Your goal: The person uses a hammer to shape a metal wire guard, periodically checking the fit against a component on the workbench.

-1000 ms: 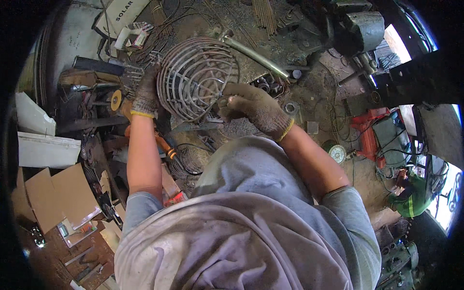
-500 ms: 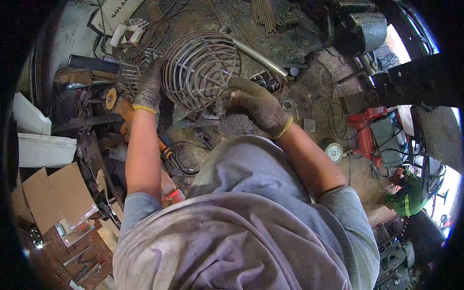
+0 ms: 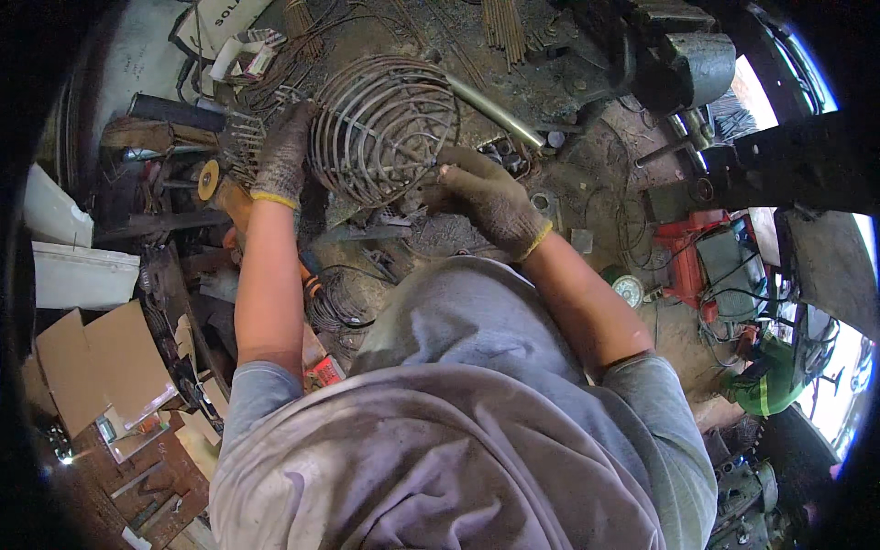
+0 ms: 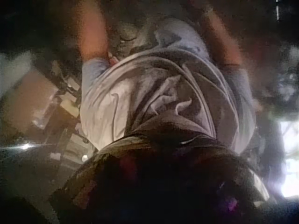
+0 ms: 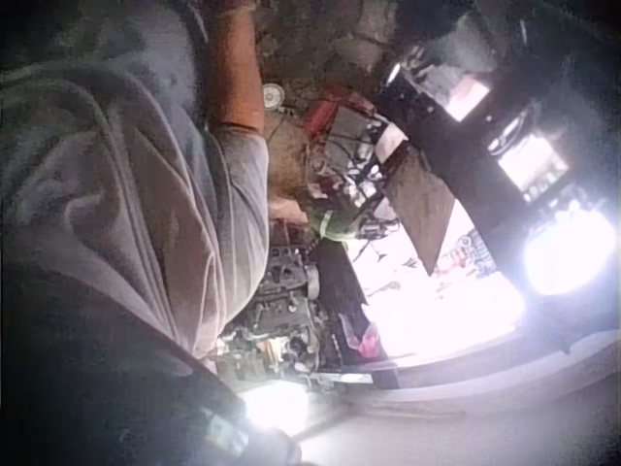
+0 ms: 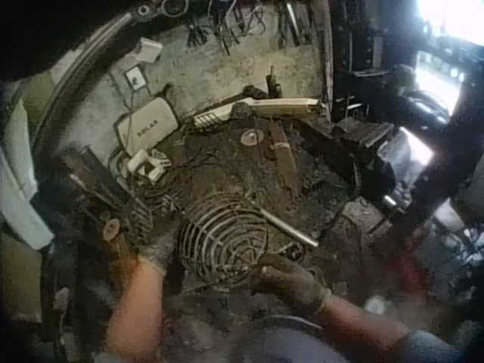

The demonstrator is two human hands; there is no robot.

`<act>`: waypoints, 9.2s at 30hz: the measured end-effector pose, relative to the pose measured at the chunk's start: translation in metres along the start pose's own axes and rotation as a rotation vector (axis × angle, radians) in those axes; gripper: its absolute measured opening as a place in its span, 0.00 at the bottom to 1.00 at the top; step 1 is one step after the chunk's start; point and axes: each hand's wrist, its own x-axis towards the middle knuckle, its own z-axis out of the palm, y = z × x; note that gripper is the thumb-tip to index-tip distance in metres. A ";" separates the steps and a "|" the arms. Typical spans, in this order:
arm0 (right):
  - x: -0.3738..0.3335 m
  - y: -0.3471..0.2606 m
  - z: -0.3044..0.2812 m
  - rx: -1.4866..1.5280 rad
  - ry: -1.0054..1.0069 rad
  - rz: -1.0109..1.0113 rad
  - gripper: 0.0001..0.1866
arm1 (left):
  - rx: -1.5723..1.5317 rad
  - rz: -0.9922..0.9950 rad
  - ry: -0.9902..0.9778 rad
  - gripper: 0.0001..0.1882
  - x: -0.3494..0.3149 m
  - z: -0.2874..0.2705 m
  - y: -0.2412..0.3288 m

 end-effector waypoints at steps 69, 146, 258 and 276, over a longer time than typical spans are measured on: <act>-0.021 0.056 -0.084 -1.491 0.176 -0.028 0.19 | 0.435 0.333 0.264 0.33 0.026 0.004 -0.044; -0.086 0.103 -0.161 -1.490 0.458 0.665 0.26 | 0.405 0.147 0.075 0.33 0.020 0.000 -0.027; -0.018 -0.025 0.017 -1.167 0.436 -0.497 0.16 | 0.541 0.216 -0.174 0.27 0.066 0.034 -0.032; -0.007 -0.006 -0.028 -1.091 0.383 -0.756 0.23 | 0.366 0.287 -0.065 0.27 0.044 0.040 -0.017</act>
